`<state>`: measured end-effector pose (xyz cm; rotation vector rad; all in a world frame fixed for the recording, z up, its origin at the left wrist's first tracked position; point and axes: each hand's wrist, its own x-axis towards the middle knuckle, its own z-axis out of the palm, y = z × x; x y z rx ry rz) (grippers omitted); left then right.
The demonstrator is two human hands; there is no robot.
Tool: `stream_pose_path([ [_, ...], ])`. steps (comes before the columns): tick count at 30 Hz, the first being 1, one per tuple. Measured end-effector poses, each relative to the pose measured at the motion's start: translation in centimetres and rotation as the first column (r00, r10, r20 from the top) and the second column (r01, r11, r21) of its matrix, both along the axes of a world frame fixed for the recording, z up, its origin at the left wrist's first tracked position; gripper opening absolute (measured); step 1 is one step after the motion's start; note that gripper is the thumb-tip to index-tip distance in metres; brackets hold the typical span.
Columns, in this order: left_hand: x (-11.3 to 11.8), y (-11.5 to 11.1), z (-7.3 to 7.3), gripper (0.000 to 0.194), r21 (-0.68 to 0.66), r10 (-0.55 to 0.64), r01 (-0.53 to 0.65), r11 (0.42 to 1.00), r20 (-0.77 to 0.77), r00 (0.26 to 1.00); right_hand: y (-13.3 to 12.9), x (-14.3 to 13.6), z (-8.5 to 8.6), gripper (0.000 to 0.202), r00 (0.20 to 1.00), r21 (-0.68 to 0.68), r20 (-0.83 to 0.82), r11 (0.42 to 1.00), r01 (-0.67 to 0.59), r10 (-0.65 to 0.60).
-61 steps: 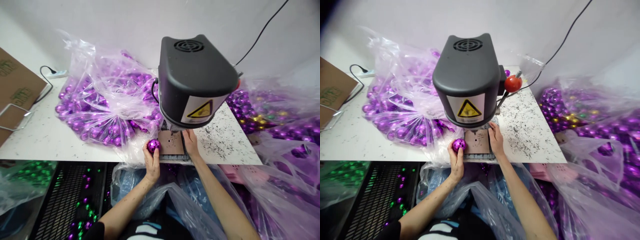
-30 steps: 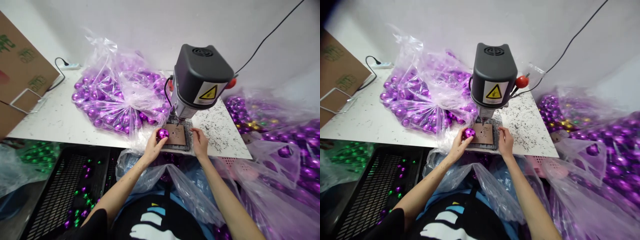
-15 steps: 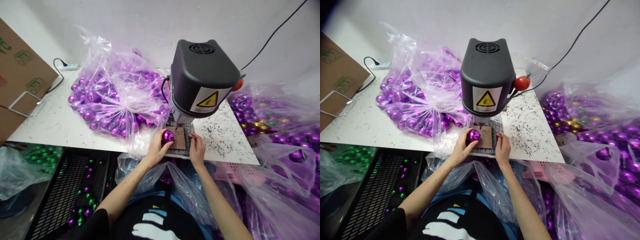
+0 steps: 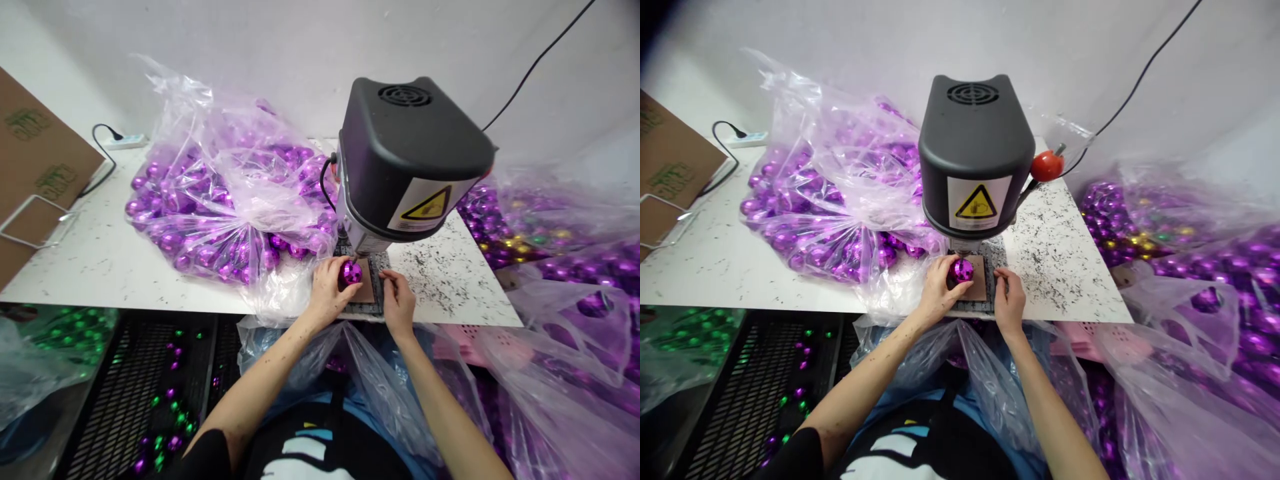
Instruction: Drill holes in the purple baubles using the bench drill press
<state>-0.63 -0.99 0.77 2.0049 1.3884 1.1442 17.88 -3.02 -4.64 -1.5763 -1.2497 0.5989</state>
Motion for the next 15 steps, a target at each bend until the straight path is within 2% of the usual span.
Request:
stream_pose_path([
  [5, -0.7, -0.2, -0.4, 0.046, -0.016, 0.054, -0.053, 0.998, 0.038, 0.998, 0.0, 0.4, 0.3, 0.046, 0.999, -0.035, -0.036, 0.999, -0.023, 0.021],
  [10, -0.9, -0.2, -0.3, 0.048, 0.010, 0.017, -0.017, 1.000, -0.064, 0.998, 0.1, 0.6, 1.0, 0.046, 0.996, -0.071, -0.086, 0.997, -0.036, 0.030],
  [15, -0.2, -0.1, -0.2, 0.046, 0.039, -0.014, 0.019, 0.999, -0.129, 0.992, -0.2, 0.6, 3.0, 0.045, 0.989, -0.054, -0.147, 0.998, -0.032, 0.023],
])
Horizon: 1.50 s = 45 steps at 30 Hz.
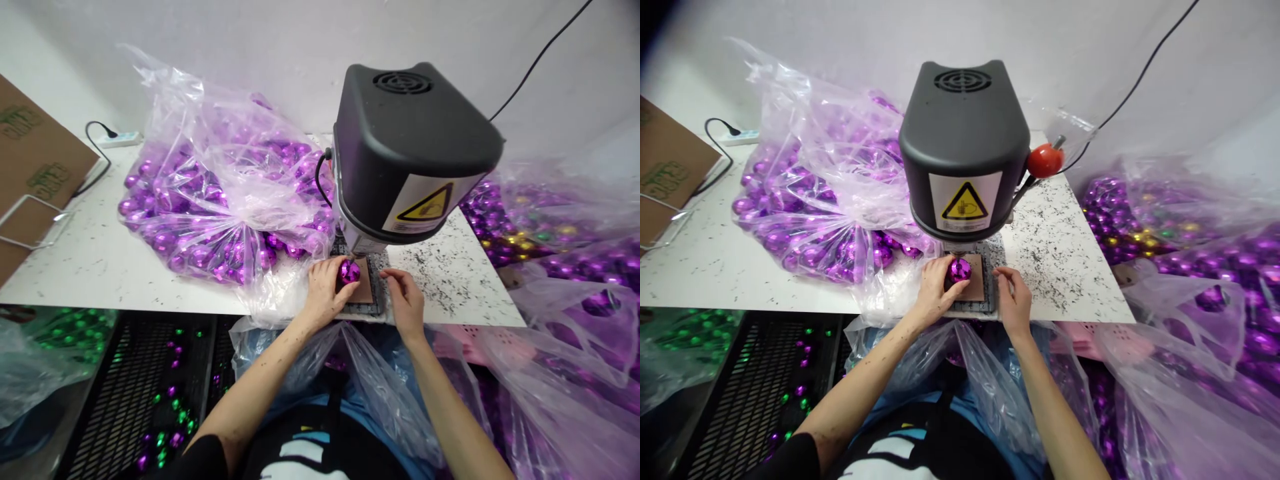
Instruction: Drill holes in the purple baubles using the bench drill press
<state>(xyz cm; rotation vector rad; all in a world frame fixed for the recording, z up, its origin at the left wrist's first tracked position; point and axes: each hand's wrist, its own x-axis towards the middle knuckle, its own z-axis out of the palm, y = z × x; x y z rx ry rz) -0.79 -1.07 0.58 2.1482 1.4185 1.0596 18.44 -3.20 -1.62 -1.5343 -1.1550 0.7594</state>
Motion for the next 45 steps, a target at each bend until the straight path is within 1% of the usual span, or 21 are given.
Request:
stream_pose_path([
  [4, 0.2, 0.0, -0.3, 0.044, -0.029, -0.007, 0.006, 1.000, -0.017, 1.000, 0.5, 0.2, 2.7, 0.043, 0.993, 0.080, -0.069, 0.992, 0.098, -0.092],
  [7, 0.1, 0.1, -0.4, 0.044, -0.035, -0.040, 0.038, 0.999, -0.040, 0.998, 1.9, 0.1, 4.3, 0.046, 0.980, 0.135, -0.146, 0.978, 0.158, -0.138],
  [11, 0.1, 0.2, -0.4, 0.043, -0.037, -0.047, 0.045, 0.998, -0.060, 0.997, 4.8, -0.2, 5.4, 0.048, 0.972, 0.202, -0.206, 0.966, 0.159, -0.117],
  [13, 0.2, 0.1, -0.4, 0.044, -0.041, -0.038, 0.036, 0.999, -0.062, 0.997, 6.1, 0.1, 6.5, 0.046, 0.974, 0.221, -0.214, 0.967, 0.127, -0.079],
  [14, 0.3, 0.1, -0.4, 0.045, -0.041, -0.035, 0.032, 0.999, -0.061, 0.998, 6.7, 0.4, 7.5, 0.044, 0.975, 0.232, -0.215, 0.967, 0.109, -0.058],
  [16, 0.4, 0.1, -0.5, 0.048, -0.036, -0.030, 0.028, 0.999, -0.057, 0.998, 7.3, 1.1, 10.4, 0.043, 0.977, 0.271, -0.211, 0.959, 0.078, -0.020],
  [18, 0.5, 0.1, -0.6, 0.051, -0.020, -0.021, 0.020, 1.000, -0.057, 0.998, 7.5, 1.6, 14.2, 0.044, 0.980, 0.349, -0.197, 0.934, 0.069, 0.001],
  [20, 0.5, 0.1, -0.7, 0.049, -0.002, -0.006, 0.005, 1.000, -0.071, 0.997, 7.2, 1.6, 18.2, 0.044, 0.986, 0.437, -0.168, 0.898, 0.054, 0.022],
  [22, 0.6, 0.2, -0.8, 0.048, 0.009, 0.013, -0.012, 1.000, -0.091, 0.996, 6.9, 1.1, 21.3, 0.045, 0.999, 0.494, -0.032, 0.869, -0.019, 0.041],
  [23, 0.6, 0.2, -0.8, 0.048, 0.011, 0.018, -0.017, 1.000, -0.100, 0.995, 6.8, 0.7, 22.4, 0.045, 0.998, 0.504, 0.050, 0.861, -0.063, 0.044],
  [25, 0.7, 0.2, -0.8, 0.048, 0.008, 0.021, -0.020, 1.000, -0.109, 0.994, 6.9, -0.1, 23.5, 0.041, 0.972, 0.475, 0.228, 0.866, -0.155, 0.049],
  [27, 0.7, 0.2, -0.7, 0.047, -0.001, 0.018, -0.018, 1.000, -0.112, 0.994, 7.0, -0.5, 23.7, 0.041, 0.933, 0.423, 0.358, 0.888, -0.180, 0.018],
  [28, 0.7, 0.1, -0.7, 0.047, -0.005, 0.018, -0.019, 1.000, -0.112, 0.994, 7.1, -0.6, 23.6, 0.043, 0.918, 0.398, 0.396, 0.903, -0.165, -0.006],
  [30, 0.7, 0.1, -0.6, 0.047, -0.005, 0.017, -0.017, 1.000, -0.111, 0.994, 6.8, -0.6, 23.1, 0.044, 0.900, 0.369, 0.427, 0.925, -0.090, -0.083],
  [32, 0.7, 0.1, -0.4, 0.046, 0.003, 0.012, -0.012, 1.000, -0.112, 0.994, 5.9, -0.6, 22.4, 0.044, 0.889, 0.372, 0.433, 0.928, -0.023, -0.151],
  [34, 0.7, 0.1, -0.3, 0.044, 0.006, 0.012, -0.011, 1.000, -0.114, 0.993, 4.6, -0.6, 21.4, 0.040, 0.882, 0.432, 0.421, 0.902, 0.012, -0.213],
  [37, 0.7, 0.0, -0.2, 0.043, 0.003, 0.015, -0.015, 1.000, -0.118, 0.993, 2.4, -0.8, 19.1, 0.026, 0.875, 0.574, 0.403, 0.819, -0.013, -0.268],
  [39, 0.7, 0.0, -0.3, 0.043, 0.005, 0.012, -0.011, 1.000, -0.116, 0.993, 1.1, -0.9, 17.3, 0.014, 0.852, 0.628, 0.416, 0.778, -0.017, -0.317],
  [42, 0.7, 0.0, -0.3, 0.044, 0.007, 0.008, -0.008, 1.000, -0.108, 0.994, -0.3, -1.0, 15.1, 0.004, 0.815, 0.653, 0.451, 0.757, -0.024, -0.363],
  [45, 0.7, 0.0, -0.3, 0.044, 0.003, 0.008, -0.008, 1.000, -0.110, 0.994, -0.8, -1.1, 13.8, 0.006, 0.794, 0.669, 0.473, 0.742, -0.041, -0.382],
])
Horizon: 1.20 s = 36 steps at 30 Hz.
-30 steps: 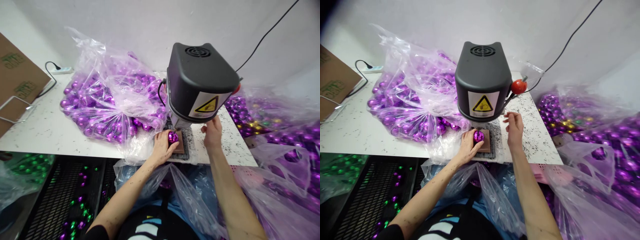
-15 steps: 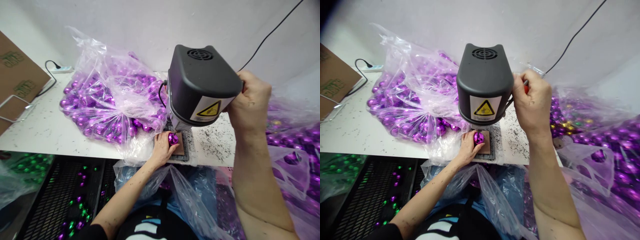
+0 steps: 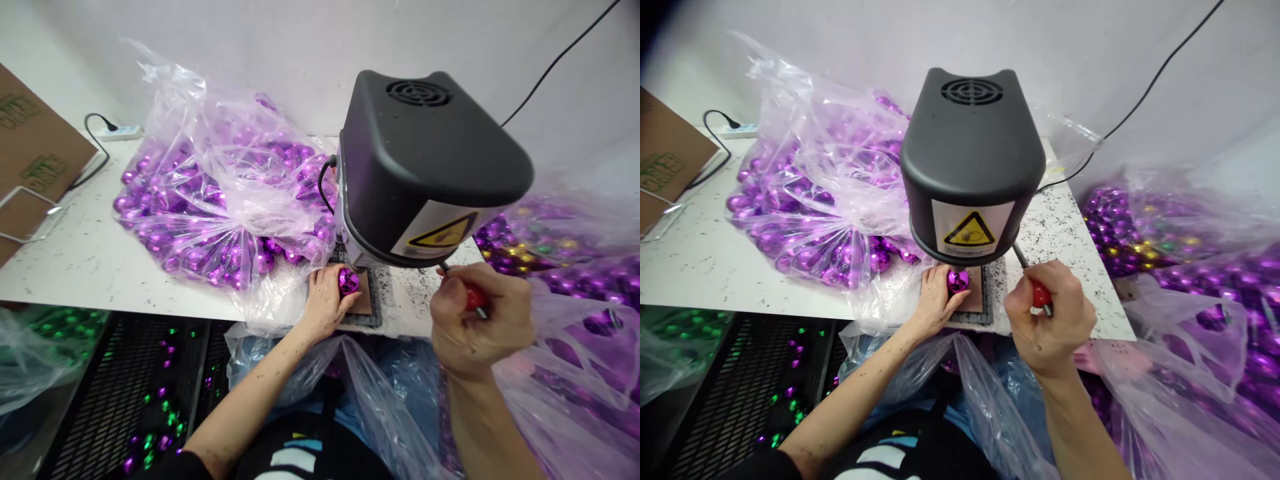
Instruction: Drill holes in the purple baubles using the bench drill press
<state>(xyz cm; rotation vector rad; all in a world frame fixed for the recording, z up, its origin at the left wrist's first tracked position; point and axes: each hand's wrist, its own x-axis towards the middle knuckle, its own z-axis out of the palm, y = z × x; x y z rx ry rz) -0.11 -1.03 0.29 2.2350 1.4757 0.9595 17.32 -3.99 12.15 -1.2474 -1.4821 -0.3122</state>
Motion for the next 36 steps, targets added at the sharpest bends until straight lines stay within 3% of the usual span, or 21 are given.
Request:
stream_pose_path([
  [9, 0.0, -0.1, 0.1, 0.045, -0.009, -0.003, 0.003, 1.000, -0.038, 0.999, 1.0, -0.9, -1.9, 0.011, 0.984, 0.098, -0.123, 0.988, -0.118, 0.130],
  [19, 0.0, -0.1, 0.3, 0.046, -0.046, -0.016, 0.016, 0.999, -0.011, 1.000, 2.1, -1.7, -3.2, 0.010, 0.960, 0.218, -0.241, 0.972, -0.090, 0.143],
  [24, 0.0, -0.1, 0.4, 0.045, -0.045, -0.017, 0.017, 0.999, 0.014, 1.000, 2.3, -1.8, -3.6, 0.011, 0.955, 0.224, -0.257, 0.971, -0.087, 0.145],
  [31, -0.1, 0.0, 0.2, 0.049, -0.053, -0.020, 0.019, 0.998, -0.015, 1.000, 2.6, -1.7, -6.1, 0.015, 0.962, 0.179, -0.236, 0.979, -0.099, 0.140],
  [33, -0.1, 0.0, 0.2, 0.049, -0.044, -0.023, 0.022, 0.999, -0.023, 0.999, 2.3, -1.8, -5.2, 0.019, 0.958, 0.188, -0.256, 0.979, -0.077, 0.125],
  [36, -0.1, 0.0, 0.2, 0.047, -0.031, -0.016, 0.015, 0.999, -0.013, 1.000, 2.2, -1.8, -1.2, 0.020, 0.955, 0.163, -0.294, 0.986, 0.019, 0.030],
])
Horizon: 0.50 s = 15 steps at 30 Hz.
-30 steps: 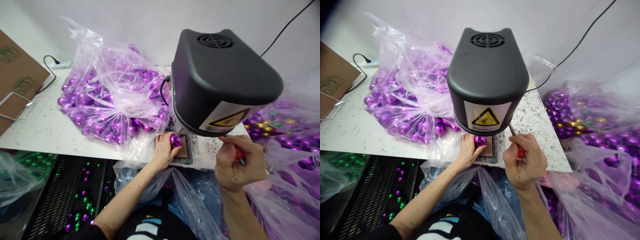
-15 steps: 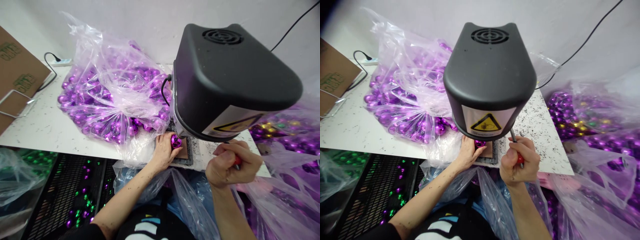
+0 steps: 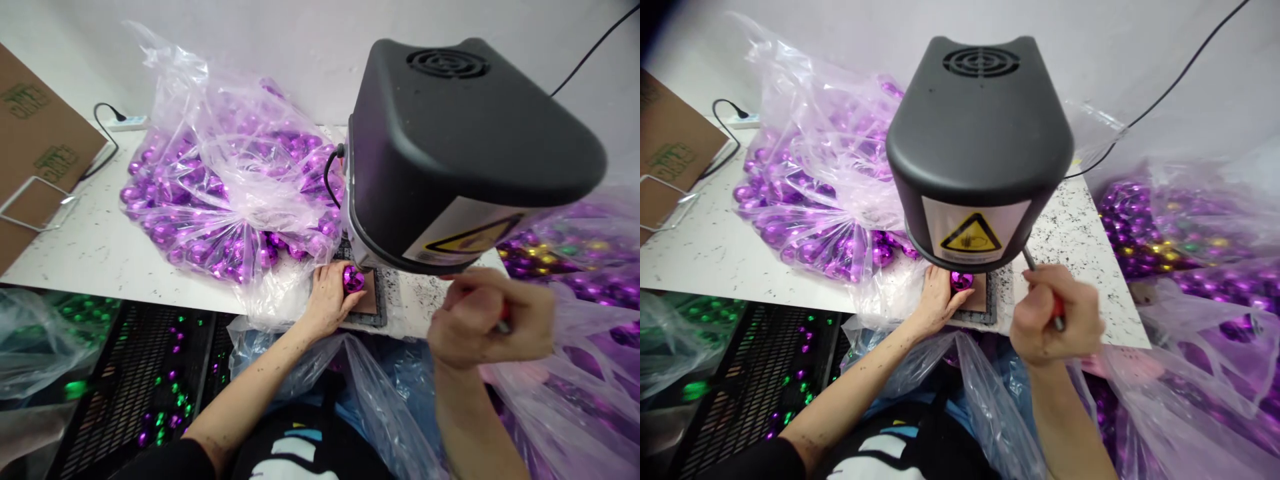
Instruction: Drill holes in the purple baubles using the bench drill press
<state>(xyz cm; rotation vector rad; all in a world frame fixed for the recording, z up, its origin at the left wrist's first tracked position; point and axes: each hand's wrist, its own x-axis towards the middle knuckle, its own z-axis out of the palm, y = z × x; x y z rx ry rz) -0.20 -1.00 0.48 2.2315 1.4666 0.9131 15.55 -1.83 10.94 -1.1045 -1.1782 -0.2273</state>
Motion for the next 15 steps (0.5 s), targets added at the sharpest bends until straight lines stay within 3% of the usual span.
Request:
stream_pose_path([
  [1, 0.0, 0.0, 0.0, 0.046, 0.001, 0.005, -0.005, 1.000, 0.005, 1.000, 0.4, 0.0, 1.7, 0.022, 0.997, -0.045, 0.024, 0.996, 0.075, -0.074],
  [3, 0.1, -0.1, 0.0, 0.045, 0.004, 0.014, -0.014, 1.000, 0.013, 1.000, 1.8, 0.2, 5.1, 0.031, 0.999, -0.120, 0.002, 0.992, 0.044, -0.044],
  [5, 0.2, 0.0, 0.0, 0.045, 0.013, 0.013, -0.014, 1.000, 0.027, 1.000, 3.7, 0.4, 7.4, 0.035, 0.981, -0.248, -0.136, 0.954, -0.166, 0.135],
  [7, 0.2, 0.1, -0.2, 0.046, 0.015, 0.005, -0.006, 1.000, 0.051, 0.999, 4.9, 0.8, 8.0, 0.037, 0.933, -0.279, -0.268, 0.907, -0.315, 0.242],
  [9, 0.0, 0.2, -0.2, 0.047, -0.011, 0.001, 0.000, 1.000, 0.096, 0.995, 4.0, 1.6, 6.9, 0.038, 0.905, -0.263, -0.333, 0.895, -0.360, 0.266],
  [11, -0.6, 0.0, 0.1, 0.048, -0.056, 0.001, 0.009, 0.998, 0.176, 0.984, 0.8, 2.6, 4.1, 0.038, 0.914, -0.329, -0.327, 0.877, -0.349, 0.241],
  [13, -1.5, -0.8, 1.0, 0.050, -0.088, -0.010, 0.035, 0.995, 0.278, 0.961, -3.9, 3.8, 0.0, 0.030, 0.943, -0.648, -0.215, 0.685, -0.333, 0.255],
  [15, -2.8, -2.4, 2.2, 0.053, -0.118, -0.028, 0.078, 0.990, 0.372, 0.928, -8.8, 4.4, -4.6, 0.032, 0.914, -0.839, -0.208, 0.416, -0.350, 0.349],
])
